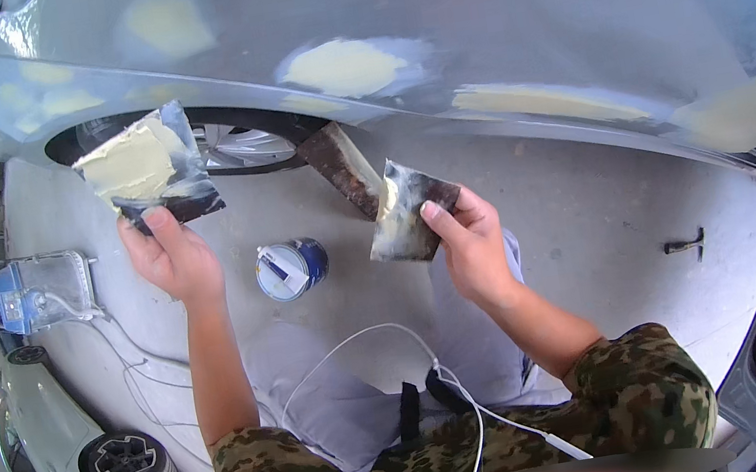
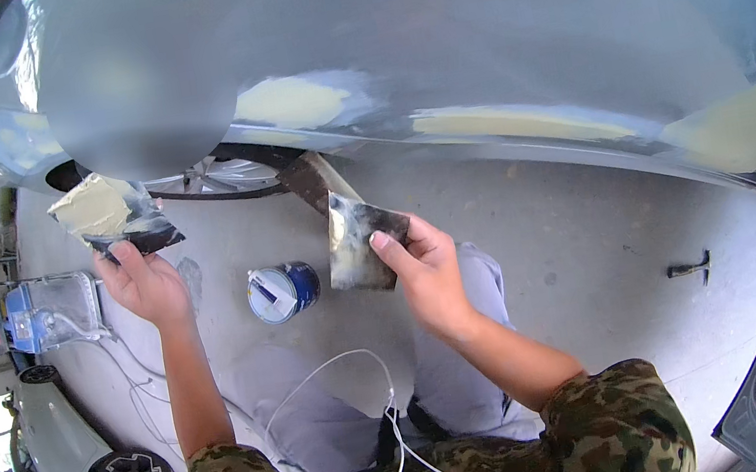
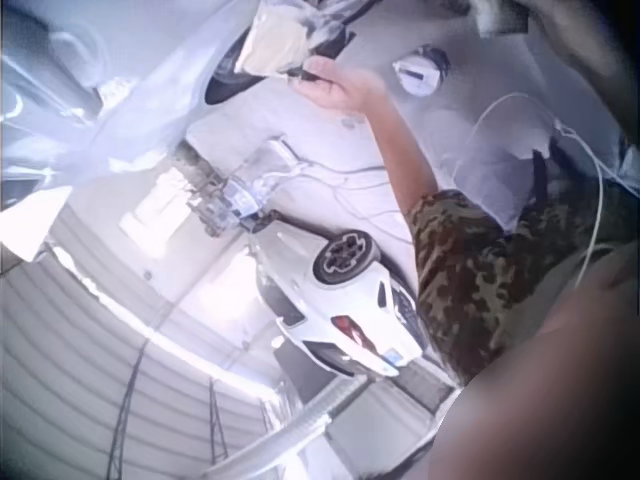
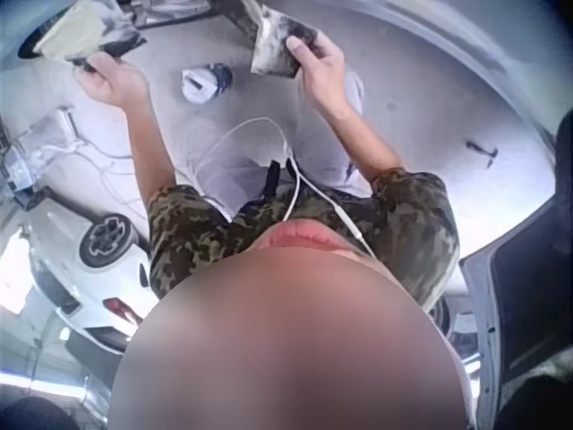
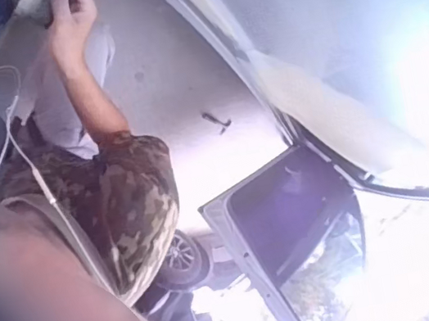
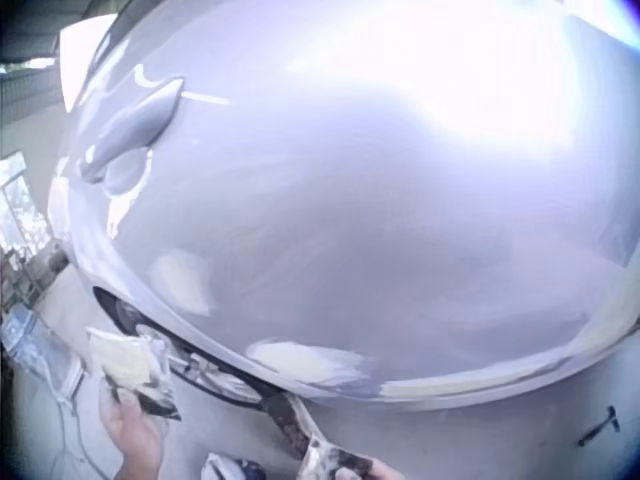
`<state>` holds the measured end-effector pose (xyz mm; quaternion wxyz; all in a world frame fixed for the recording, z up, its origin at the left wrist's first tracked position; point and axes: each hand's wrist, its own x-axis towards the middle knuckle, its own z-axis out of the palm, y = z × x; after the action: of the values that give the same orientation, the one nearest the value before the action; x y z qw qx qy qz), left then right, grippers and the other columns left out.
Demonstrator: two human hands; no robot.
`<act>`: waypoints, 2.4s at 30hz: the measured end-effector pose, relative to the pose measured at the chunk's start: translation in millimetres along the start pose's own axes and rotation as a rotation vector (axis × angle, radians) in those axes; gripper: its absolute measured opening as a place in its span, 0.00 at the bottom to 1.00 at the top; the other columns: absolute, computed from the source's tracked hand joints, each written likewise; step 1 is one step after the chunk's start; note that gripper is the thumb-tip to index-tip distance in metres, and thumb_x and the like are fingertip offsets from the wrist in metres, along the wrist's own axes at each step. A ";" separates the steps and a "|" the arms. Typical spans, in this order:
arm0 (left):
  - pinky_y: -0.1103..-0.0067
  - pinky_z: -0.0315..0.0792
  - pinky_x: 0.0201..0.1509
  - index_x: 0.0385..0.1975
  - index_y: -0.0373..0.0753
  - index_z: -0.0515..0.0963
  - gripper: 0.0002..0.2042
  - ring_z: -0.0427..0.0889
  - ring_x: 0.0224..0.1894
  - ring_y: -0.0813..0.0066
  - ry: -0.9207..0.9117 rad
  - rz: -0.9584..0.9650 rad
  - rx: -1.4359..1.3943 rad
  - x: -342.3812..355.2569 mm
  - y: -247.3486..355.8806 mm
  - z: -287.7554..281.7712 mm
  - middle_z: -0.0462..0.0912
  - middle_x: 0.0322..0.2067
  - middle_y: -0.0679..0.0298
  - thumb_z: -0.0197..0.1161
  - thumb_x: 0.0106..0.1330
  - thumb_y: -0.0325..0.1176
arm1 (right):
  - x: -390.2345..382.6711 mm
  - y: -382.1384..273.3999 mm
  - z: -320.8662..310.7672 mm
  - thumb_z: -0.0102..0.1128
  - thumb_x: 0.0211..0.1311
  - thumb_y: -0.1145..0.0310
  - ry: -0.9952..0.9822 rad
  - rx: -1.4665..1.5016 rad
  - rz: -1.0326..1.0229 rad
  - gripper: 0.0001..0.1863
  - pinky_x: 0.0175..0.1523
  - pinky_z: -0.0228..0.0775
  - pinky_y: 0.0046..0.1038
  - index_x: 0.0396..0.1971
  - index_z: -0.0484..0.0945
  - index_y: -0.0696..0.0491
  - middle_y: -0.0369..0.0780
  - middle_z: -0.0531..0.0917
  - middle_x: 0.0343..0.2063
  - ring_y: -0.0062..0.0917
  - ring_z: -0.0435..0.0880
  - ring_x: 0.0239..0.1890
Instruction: The person applies body filler to the side of a silver car using a putty knife and a sanding block. They repeatedly scoop filler from a container, spread it onto the car's surface, and smooth it with the sanding block.
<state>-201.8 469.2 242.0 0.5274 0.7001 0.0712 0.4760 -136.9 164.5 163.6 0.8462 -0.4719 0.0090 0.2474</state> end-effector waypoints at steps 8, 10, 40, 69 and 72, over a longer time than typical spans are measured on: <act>0.79 0.69 0.58 0.60 0.28 0.70 0.19 0.76 0.51 0.76 -0.080 0.192 0.090 68.7 -47.8 -62.1 0.80 0.51 0.59 0.55 0.84 0.39 | 47.5 17.4 53.5 0.60 0.74 0.82 0.282 -0.564 -0.722 0.15 0.51 0.72 0.20 0.56 0.84 0.62 0.38 0.86 0.44 0.18 0.81 0.45; 0.76 0.71 0.58 0.59 0.27 0.71 0.19 0.77 0.50 0.74 -0.158 0.267 0.058 93.3 -62.9 -69.3 0.81 0.51 0.56 0.54 0.84 0.40 | 60.3 19.0 67.9 0.59 0.72 0.85 0.403 -0.680 -0.944 0.15 0.57 0.76 0.24 0.54 0.85 0.61 0.45 0.89 0.49 0.27 0.87 0.51; 0.54 0.73 0.60 0.31 0.36 0.69 0.18 0.83 0.51 0.41 -0.833 1.076 0.443 231.9 -183.6 -65.8 0.89 0.49 0.49 0.51 0.82 0.43 | 158.6 30.5 132.8 0.61 0.52 0.86 1.116 -0.980 -1.612 0.24 0.66 0.72 0.42 0.49 0.90 0.52 0.42 0.88 0.50 0.38 0.86 0.56; 0.47 0.71 0.58 0.37 0.29 0.78 0.20 0.81 0.49 0.31 -0.759 1.165 0.677 231.6 -194.8 -78.7 0.83 0.48 0.37 0.51 0.81 0.42 | 131.7 58.5 147.3 0.67 0.60 0.75 0.951 -0.979 -1.465 0.16 0.68 0.67 0.43 0.47 0.91 0.45 0.36 0.90 0.50 0.33 0.87 0.57; 0.47 0.71 0.57 0.36 0.29 0.77 0.20 0.81 0.49 0.31 -0.765 1.172 0.673 235.3 -193.0 -78.7 0.83 0.47 0.37 0.51 0.81 0.43 | 132.3 33.6 135.0 0.66 0.58 0.77 1.123 -0.911 -1.523 0.18 0.69 0.67 0.45 0.48 0.90 0.47 0.39 0.90 0.49 0.36 0.87 0.57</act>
<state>-56.2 747.3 224.8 -0.0638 0.8616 -0.3571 0.3550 -64.6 341.7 178.8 0.3948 -0.6735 0.0071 -0.6248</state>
